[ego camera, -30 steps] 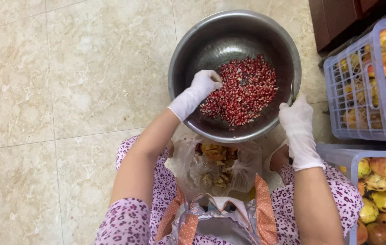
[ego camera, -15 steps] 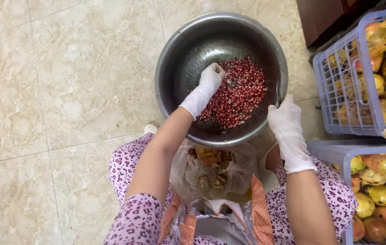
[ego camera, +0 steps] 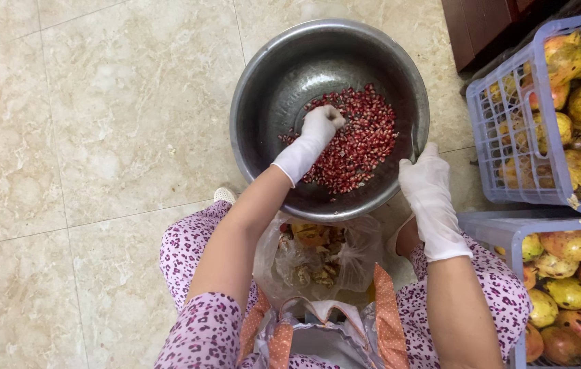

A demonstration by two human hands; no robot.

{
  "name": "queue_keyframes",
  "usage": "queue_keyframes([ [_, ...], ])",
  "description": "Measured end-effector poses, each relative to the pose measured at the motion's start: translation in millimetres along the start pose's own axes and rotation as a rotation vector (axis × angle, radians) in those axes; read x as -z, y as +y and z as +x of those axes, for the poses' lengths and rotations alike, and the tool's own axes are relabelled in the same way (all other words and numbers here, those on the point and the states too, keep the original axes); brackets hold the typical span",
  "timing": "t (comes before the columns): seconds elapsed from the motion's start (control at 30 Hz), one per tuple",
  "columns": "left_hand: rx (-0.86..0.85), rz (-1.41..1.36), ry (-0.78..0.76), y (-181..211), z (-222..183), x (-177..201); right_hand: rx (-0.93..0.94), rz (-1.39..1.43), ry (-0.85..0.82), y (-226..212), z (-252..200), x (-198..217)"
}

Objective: The person sits on the floor and uses a knife to cut open pomegranates, then separates the seeds into a metal bowl. The person handles the fruit one at a time, discarding the peels into a plastic bag.

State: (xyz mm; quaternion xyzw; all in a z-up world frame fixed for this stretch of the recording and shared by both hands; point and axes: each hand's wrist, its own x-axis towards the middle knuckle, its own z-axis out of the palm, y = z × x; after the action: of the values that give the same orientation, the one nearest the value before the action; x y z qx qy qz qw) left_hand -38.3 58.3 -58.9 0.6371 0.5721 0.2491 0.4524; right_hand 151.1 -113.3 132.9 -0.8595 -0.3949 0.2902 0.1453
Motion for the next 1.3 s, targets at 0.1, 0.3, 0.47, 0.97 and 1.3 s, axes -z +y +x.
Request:
queue_keyframes([
  [0.1, 0.233, -0.479, -0.029, -8, 14, 9, 0.083, -0.116, 0.034, -8, -12, 11],
  [0.3, -0.068, -0.065, 0.082, -15, 22, 10, 0.137, 0.088, 0.163, -13, -35, 42],
  [0.47, -0.155, 0.318, 0.105, -8, 14, -3, 0.141, 0.194, 0.091, -18, -44, 46],
  [0.97, -0.177, 0.022, -0.275, -29, -29, 6, 0.141, 0.301, 0.041, -13, -50, 56],
  [1.3, -0.192, 0.070, -0.218, -16, -45, -2, 0.202, 0.305, 0.070, -8, -46, 53],
])
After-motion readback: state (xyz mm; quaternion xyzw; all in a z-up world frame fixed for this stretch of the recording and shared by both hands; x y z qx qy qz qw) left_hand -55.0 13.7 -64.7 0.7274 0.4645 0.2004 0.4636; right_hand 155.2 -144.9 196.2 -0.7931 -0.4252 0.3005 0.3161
